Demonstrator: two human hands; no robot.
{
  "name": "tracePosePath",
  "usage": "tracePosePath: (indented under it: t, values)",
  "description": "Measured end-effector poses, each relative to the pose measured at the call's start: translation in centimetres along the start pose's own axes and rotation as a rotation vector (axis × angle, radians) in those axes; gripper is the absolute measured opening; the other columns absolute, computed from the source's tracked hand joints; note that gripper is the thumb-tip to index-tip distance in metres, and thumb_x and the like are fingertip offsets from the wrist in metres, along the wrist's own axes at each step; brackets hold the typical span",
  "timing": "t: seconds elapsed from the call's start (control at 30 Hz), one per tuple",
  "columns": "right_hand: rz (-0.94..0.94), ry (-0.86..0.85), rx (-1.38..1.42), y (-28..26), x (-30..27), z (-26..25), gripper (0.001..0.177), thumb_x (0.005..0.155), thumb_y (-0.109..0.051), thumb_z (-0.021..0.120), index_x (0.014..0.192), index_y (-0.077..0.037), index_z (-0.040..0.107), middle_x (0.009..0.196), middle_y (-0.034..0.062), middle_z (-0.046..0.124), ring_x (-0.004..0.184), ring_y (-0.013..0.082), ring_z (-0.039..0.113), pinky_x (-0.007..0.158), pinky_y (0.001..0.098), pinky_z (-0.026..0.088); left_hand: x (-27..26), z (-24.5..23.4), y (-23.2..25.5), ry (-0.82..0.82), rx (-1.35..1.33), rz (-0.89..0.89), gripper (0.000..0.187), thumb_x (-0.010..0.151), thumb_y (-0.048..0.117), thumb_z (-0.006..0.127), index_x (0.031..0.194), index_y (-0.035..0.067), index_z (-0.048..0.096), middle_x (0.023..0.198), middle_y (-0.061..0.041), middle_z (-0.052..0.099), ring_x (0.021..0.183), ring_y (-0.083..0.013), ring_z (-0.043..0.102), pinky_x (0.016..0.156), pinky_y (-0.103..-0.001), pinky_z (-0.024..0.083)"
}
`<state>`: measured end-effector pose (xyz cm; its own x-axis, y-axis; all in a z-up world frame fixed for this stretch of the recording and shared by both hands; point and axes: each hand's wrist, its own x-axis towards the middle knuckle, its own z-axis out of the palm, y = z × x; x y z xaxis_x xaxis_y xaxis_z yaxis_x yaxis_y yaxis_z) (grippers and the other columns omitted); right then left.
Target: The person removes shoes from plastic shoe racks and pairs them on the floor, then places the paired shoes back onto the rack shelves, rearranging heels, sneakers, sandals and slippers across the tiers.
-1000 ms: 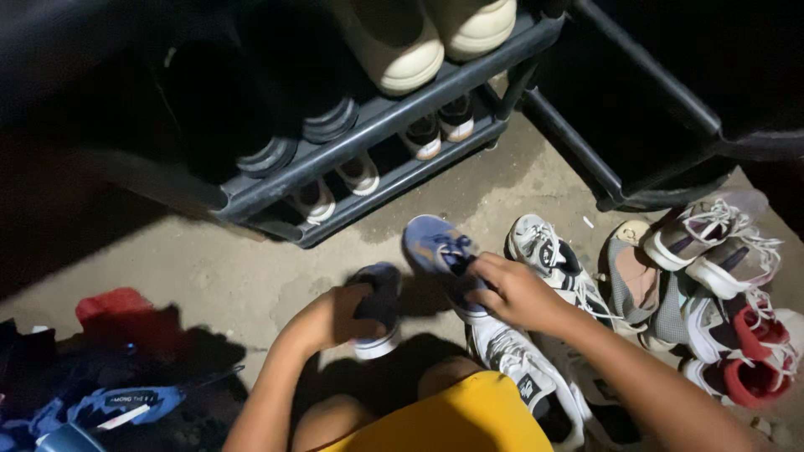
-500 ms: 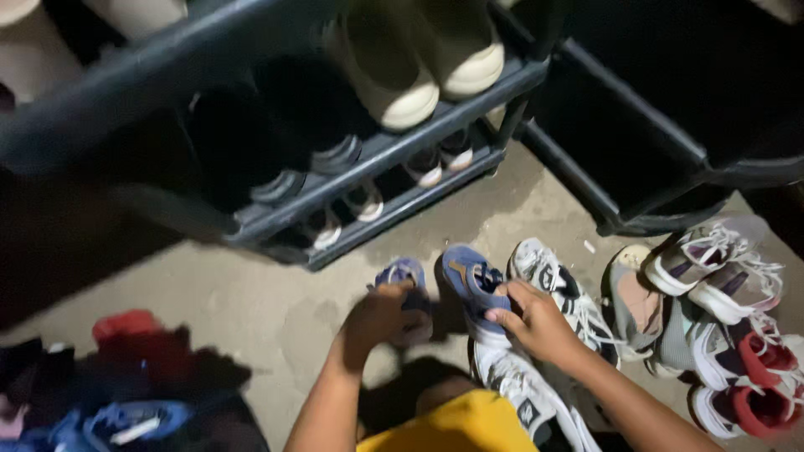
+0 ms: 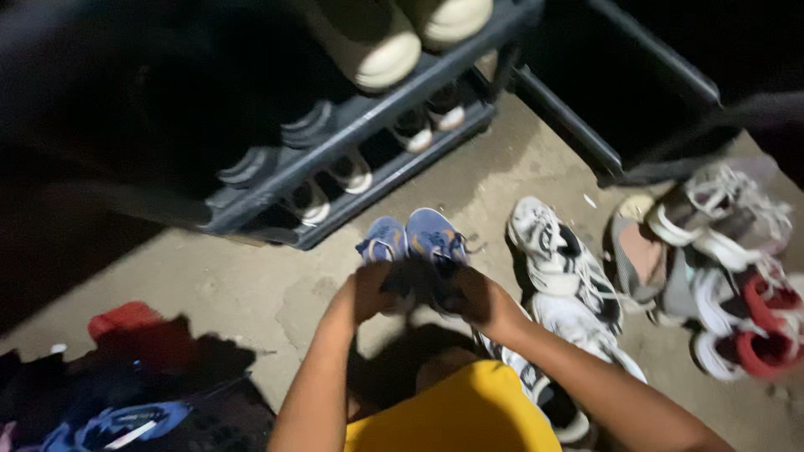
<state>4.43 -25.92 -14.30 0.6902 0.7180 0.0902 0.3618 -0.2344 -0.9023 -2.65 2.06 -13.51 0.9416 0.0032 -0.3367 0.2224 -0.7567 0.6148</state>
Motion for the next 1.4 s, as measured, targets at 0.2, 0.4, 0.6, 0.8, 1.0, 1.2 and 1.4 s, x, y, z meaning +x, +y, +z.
tracePosePath:
  t: [0.2, 0.4, 0.6, 0.8, 1.0, 1.2, 1.4]
  values:
    - [-0.083, -0.102, -0.244, 4.0, -1.9, 2.1, 0.036, 0.083, -0.015, 0.073, 0.114, -0.002, 0.063, 0.104, 0.0229, 0.067, 0.097, 0.0446, 0.064, 0.083, 0.0480, 0.053, -0.4, 0.1, 1.6, 0.019, -0.006, 0.087, 0.053, 0.070, 0.029, 0.083, 0.114, 0.008, 0.063, 0.115, -0.019, 0.069, 0.109, -0.0409, 0.065, 0.089, -0.048, 0.052]
    - [0.116, -0.404, -0.293, 8.1, -3.2, 6.2, 0.029, 0.081, -0.010, 0.069, 0.109, -0.005, 0.067, 0.109, 0.0234, 0.069, 0.103, 0.0407, 0.066, 0.088, 0.0474, 0.052, -1.0, -0.5, 4.0, -0.085, 0.056, -0.041, 0.058, 0.071, 0.031, 0.084, 0.121, 0.012, 0.064, 0.116, -0.018, 0.071, 0.111, -0.0404, 0.065, 0.090, -0.049, 0.052]
    - [0.217, -0.384, -0.373, 7.4, -2.1, 6.1, 0.029, 0.078, -0.005, 0.065, 0.107, -0.004, 0.064, 0.110, 0.0241, 0.068, 0.103, 0.0429, 0.067, 0.082, 0.0488, 0.053, -1.3, -2.3, 6.0, -0.019, 0.112, -0.053, 0.061, 0.070, 0.024, 0.086, 0.125, 0.010, 0.062, 0.119, -0.019, 0.069, 0.109, -0.0420, 0.066, 0.088, -0.049, 0.052]
    - [0.146, -0.055, -0.135, 3.3, -1.6, 2.3, 0.024, 0.086, -0.010, 0.068, 0.107, -0.005, 0.057, 0.104, 0.0214, 0.064, 0.096, 0.0460, 0.062, 0.079, 0.0527, 0.049, -0.9, -3.4, 7.4, 0.066, 0.151, -0.034, 0.057, 0.068, 0.026, 0.089, 0.110, 0.003, 0.060, 0.116, -0.023, 0.068, 0.111, -0.0435, 0.064, 0.088, -0.049, 0.052]
    - [0.184, 0.023, -0.111, 2.9, -1.3, 1.8, 0.019, 0.088, -0.011, 0.070, 0.104, -0.007, 0.059, 0.103, 0.0202, 0.063, 0.097, 0.0443, 0.063, 0.079, 0.0504, 0.051, -0.4, -3.5, 8.2, 0.115, 0.109, -0.033, 0.056, 0.070, 0.025, 0.089, 0.111, 0.001, 0.059, 0.118, -0.023, 0.067, 0.104, -0.0474, 0.062, 0.082, -0.051, 0.052]
    - [0.484, -0.008, -0.023, 3.1, -1.4, 1.0, 0.025, 0.083, -0.005, 0.059, 0.108, -0.010, 0.060, 0.107, 0.0167, 0.065, 0.100, 0.0393, 0.065, 0.079, 0.0482, 0.053, 0.7, -3.0, 8.1, 0.163, 0.073, 0.058, 0.055, 0.068, 0.024, 0.088, 0.109, 0.000, 0.060, 0.112, -0.023, 0.068, 0.101, -0.0467, 0.064, 0.080, -0.049, 0.053]
    - [0.370, -0.048, -0.179, 5.7, -2.4, 1.7, 0.045, 0.089, -0.022, 0.071, 0.129, -0.004, 0.057, 0.125, 0.0232, 0.062, 0.117, 0.0431, 0.059, 0.095, 0.0497, 0.047, 1.2, -2.1, 8.0, -0.003, 0.147, 0.011, 0.050, 0.069, 0.023, 0.087, 0.109, 0.005, 0.063, 0.114, -0.021, 0.069, 0.107, -0.0454, 0.063, 0.083, -0.050, 0.053]
